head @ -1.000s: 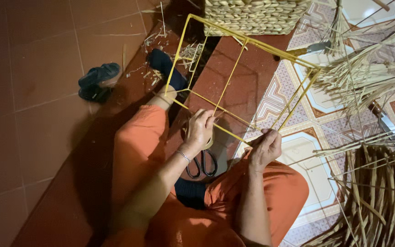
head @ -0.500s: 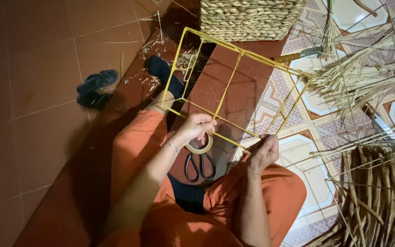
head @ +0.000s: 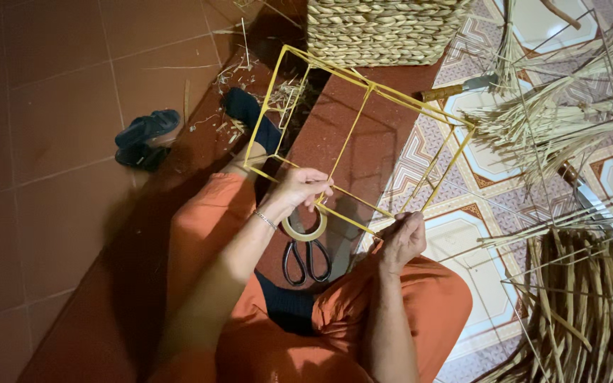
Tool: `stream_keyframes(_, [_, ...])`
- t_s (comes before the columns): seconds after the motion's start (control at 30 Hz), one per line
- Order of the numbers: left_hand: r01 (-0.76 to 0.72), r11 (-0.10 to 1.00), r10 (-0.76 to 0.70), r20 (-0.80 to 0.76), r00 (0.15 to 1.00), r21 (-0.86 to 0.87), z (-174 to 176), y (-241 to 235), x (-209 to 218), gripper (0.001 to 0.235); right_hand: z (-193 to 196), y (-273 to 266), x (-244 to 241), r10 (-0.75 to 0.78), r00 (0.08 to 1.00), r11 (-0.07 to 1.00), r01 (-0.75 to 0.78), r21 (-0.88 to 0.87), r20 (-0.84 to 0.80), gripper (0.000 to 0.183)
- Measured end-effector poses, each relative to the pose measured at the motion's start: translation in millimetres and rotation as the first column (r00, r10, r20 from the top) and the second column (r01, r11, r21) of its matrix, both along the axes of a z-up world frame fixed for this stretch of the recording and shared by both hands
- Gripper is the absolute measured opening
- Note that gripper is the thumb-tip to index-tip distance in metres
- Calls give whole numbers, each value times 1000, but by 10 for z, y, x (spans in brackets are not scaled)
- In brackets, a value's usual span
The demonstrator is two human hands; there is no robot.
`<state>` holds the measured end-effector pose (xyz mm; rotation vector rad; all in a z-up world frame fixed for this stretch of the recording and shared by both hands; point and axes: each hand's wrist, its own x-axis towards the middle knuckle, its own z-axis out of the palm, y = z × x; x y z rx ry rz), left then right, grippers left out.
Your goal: The person is weaving a basket using dried palm leaves. They are sitting on the floor and using a yellow metal frame as a guide. The person is using their hands to weave the leaves into the frame.
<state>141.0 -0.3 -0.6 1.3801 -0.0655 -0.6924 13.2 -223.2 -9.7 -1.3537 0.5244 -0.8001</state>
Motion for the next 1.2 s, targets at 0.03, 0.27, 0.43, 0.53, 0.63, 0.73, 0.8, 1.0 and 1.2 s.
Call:
stream_keyframes(0.03, [-57, 993, 45, 108, 993, 106, -33, -40, -45, 23, -11, 4, -7, 2, 1000, 1000, -2, -1, -8, 44])
stream_keyframes(0.27, [-348, 874, -55, 781, 622, 339, -9, -199, -205, 24, 60, -51, -11, 86, 996, 993, -86, 83, 7, 42])
stream_keyframes(0.43, [-77, 988, 14, 424, 906, 131, 203, -134, 63, 47, 170, -122, 18, 158, 987, 978, -159, 137, 12, 44])
stream_keyframes(0.53, [19, 999, -13, 166, 986, -35, 193, -218, 167, 37, 195, -166, 23, 119, 991, 982, -109, 152, -58, 47])
stream_keyframes(0.63, [-30, 997, 47, 247, 968, -68, 110, -302, 198, 30, 169, -215, 33, 122, 992, 982, -114, 153, -43, 49])
stream_keyframes(0.73, [-175, 985, 154, 392, 907, 16, 76, -387, 166, 24, 115, -226, 38, 103, 994, 984, -95, 152, -44, 51])
stream_keyframes(0.8, [-333, 916, 152, 574, 805, 224, 112, -448, 82, 20, 86, -227, 29, 103, 994, 982, -95, 161, -42, 51])
stream_keyframes(1.0, [-189, 645, -241, 432, 869, 740, 524, -409, 47, 28, 67, -186, 9, 102, 994, 979, -96, 177, -28, 50])
stream_keyframes(1.2, [-41, 999, 40, 31, 999, 34, 790, -303, 255, 49, 18, -174, -31, 115, 993, 983, -115, 141, 11, 51])
